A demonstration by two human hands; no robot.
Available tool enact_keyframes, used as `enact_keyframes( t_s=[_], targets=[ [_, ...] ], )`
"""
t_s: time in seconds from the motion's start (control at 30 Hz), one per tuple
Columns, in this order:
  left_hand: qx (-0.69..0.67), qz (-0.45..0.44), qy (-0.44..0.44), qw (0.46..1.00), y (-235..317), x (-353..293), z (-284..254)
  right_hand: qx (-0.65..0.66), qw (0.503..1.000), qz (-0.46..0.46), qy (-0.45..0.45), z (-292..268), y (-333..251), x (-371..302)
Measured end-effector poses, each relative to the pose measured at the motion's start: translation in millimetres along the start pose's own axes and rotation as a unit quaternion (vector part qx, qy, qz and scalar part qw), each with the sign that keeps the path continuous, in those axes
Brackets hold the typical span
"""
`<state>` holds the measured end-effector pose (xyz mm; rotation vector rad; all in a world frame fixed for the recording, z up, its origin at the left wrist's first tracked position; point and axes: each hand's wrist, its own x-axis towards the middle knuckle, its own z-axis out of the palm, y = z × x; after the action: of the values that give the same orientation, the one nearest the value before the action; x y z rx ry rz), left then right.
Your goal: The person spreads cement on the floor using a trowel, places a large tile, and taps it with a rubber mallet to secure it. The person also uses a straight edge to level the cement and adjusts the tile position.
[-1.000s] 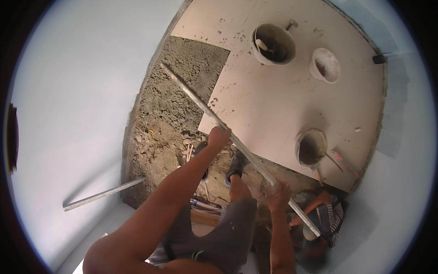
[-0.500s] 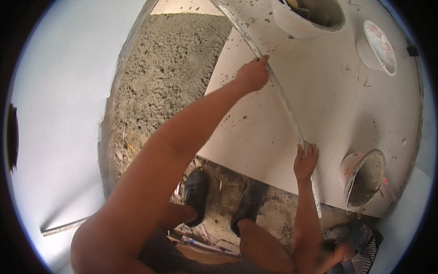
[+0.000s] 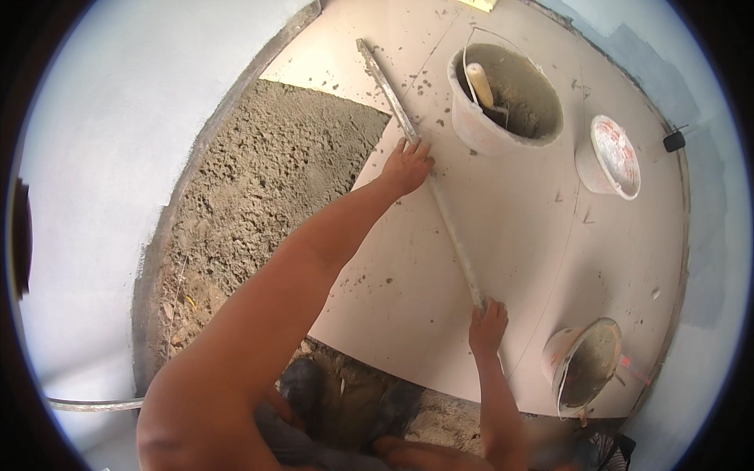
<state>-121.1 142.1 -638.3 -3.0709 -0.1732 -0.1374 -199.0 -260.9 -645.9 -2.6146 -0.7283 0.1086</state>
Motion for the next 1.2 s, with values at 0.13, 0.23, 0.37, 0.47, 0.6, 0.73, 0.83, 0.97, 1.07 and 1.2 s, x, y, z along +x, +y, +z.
enact_keyframes(
  t_s=[0.13, 0.23, 0.37, 0.47, 0.6, 0.73, 0.83, 0.97, 1.07, 1.2],
  targets=[
    [0.001, -0.009, -0.074, 0.997, -26.0, 26.0, 5.8, -0.075, 0.997, -0.013, -0.007, -13.4, 35.7, -33.6],
    [0.038, -0.009, -0.107, 0.993, -62.7, 18.7, 4.1, -0.047, 0.998, -0.012, -0.036, -11.1, 30.1, -32.7],
    [0.062, 0.005, -0.117, 0.991, -98.9, -2.9, 1.7, -0.08, 0.995, -0.031, -0.059, -3.2, 29.2, -7.1],
    [0.066, 0.013, -0.115, 0.991, -121.6, -33.6, 6.0, -0.072, 0.993, -0.049, -0.081, -2.4, 24.5, 3.3],
    [0.07, 0.027, -0.076, 0.994, -134.0, -77.0, 7.6, -0.068, 0.989, -0.059, -0.114, -7.8, 17.3, 8.1],
    [0.041, -0.002, -0.093, 0.995, -135.0, -101.8, 4.3, -0.086, 0.984, -0.1, -0.123, -8.2, 23.9, 5.7],
    [0.035, 0.002, -0.103, 0.994, -133.2, -106.6, -3.4, -0.098, 0.982, -0.11, -0.121, -7.3, 31.7, 1.8],
    [0.045, -0.003, -0.132, 0.99, -128.8, -123.9, -4.1, -0.099, 0.976, -0.098, -0.165, -14.0, 23.8, -1.5],
    [0.048, 0.011, -0.122, 0.991, -125.1, -133.9, -4.3, -0.086, 0.978, -0.118, -0.151, -18.2, 28.2, -7.0],
    [0.037, 0.027, -0.12, 0.992, -111.1, -154.8, -12.5, -0.08, 0.978, -0.099, -0.163, -26.6, 33.2, -15.1]
  ],
)
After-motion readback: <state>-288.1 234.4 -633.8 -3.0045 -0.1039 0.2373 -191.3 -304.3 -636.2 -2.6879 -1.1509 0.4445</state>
